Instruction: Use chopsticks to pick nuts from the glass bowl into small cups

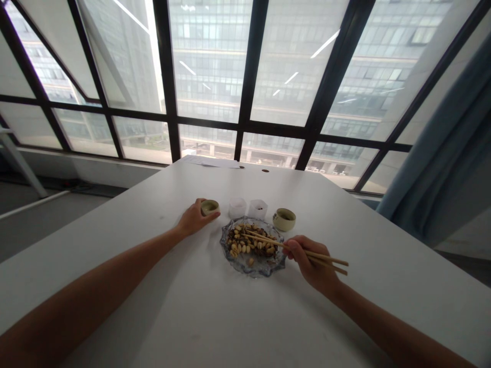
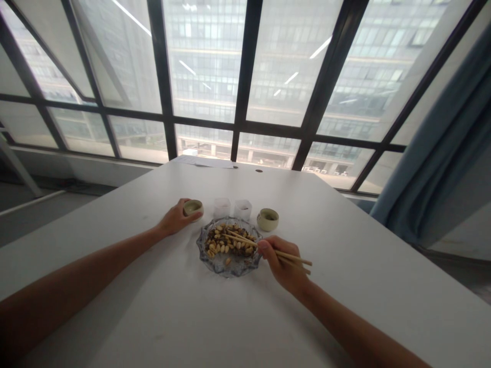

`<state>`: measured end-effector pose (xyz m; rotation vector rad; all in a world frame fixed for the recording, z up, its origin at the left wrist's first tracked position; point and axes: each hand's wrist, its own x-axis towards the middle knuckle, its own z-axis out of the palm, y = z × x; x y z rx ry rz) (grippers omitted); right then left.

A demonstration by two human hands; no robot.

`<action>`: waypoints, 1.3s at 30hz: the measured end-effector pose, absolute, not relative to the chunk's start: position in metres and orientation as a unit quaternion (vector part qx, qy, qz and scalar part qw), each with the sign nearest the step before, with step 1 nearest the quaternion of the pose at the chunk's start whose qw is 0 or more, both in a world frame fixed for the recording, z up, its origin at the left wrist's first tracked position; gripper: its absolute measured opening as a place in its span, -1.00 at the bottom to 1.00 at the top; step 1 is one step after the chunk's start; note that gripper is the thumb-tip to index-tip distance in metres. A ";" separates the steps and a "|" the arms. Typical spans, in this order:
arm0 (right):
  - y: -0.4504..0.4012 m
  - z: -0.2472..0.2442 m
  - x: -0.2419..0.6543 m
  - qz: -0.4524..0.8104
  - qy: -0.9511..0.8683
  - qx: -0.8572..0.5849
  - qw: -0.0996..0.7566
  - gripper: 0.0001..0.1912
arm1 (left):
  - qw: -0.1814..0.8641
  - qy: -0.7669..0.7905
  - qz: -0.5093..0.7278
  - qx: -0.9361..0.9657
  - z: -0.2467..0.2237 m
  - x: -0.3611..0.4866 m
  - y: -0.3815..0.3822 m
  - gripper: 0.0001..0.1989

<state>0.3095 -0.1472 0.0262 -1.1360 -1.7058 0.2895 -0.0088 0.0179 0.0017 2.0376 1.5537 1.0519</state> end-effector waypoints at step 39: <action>-0.144 0.026 0.306 0.180 -0.618 -0.460 0.611 -0.51 | 0.177 0.549 0.375 0.726 0.000 -0.010 0.019 -0.25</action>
